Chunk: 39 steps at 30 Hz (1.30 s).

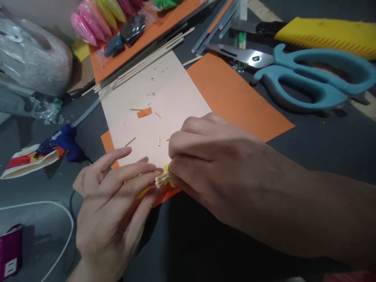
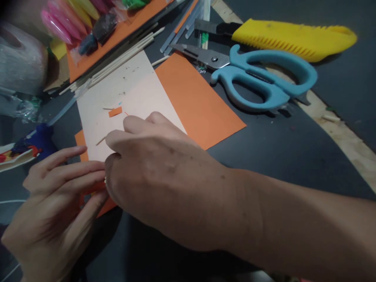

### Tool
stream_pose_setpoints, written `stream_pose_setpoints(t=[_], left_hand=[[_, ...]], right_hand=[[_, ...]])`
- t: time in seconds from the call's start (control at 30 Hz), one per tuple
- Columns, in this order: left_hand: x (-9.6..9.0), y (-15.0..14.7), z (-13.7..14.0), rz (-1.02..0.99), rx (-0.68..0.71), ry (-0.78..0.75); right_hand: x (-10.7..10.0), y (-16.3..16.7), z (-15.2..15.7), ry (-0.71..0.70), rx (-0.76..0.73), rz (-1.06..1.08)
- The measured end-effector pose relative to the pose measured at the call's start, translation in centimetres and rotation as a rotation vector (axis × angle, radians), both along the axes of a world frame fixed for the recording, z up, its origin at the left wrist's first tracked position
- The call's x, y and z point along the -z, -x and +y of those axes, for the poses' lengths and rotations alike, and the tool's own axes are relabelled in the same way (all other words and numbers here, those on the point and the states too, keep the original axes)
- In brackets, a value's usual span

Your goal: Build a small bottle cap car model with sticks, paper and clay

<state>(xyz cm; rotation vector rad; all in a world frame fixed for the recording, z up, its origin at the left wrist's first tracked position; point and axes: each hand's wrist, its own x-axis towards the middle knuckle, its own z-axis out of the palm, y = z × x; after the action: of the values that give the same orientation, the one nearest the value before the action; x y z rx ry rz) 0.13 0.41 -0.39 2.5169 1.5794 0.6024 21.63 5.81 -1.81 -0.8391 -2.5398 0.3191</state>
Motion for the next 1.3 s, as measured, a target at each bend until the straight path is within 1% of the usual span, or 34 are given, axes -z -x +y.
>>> stream_pose_setpoints(t=[0.1, 0.17, 0.37, 0.53, 0.73, 0.93, 1.3], left_hand=[[0.00, 0.00, 0.00, 0.005, 0.000, -0.002], [0.02, -0.01, 0.00, 0.010, -0.014, 0.001], [0.14, -0.03, 0.12, 0.006, -0.013, -0.001], [0.20, 0.02, 0.15, 0.007, -0.014, 0.001], [0.09, 0.18, 0.06, -0.001, 0.000, 0.008], [-0.10, 0.21, -0.13, 0.073, -0.024, 0.072], [-0.06, 0.21, -0.09, 0.074, -0.018, 0.091]], right_hand=[[-0.03, 0.16, 0.04, -0.033, -0.006, -0.056], [0.03, 0.30, 0.07, -0.044, -0.017, -0.054], [0.19, 0.49, 0.12, -0.018, -0.009, -0.026], [-0.04, 0.41, 0.11, 0.023, -0.038, -0.032], [-0.09, 0.01, -0.04, 0.063, -0.004, 0.036], [-0.02, 0.04, -0.11, 0.088, 0.015, 0.077], [0.20, 0.00, -0.25, 0.145, 0.001, 0.106]])
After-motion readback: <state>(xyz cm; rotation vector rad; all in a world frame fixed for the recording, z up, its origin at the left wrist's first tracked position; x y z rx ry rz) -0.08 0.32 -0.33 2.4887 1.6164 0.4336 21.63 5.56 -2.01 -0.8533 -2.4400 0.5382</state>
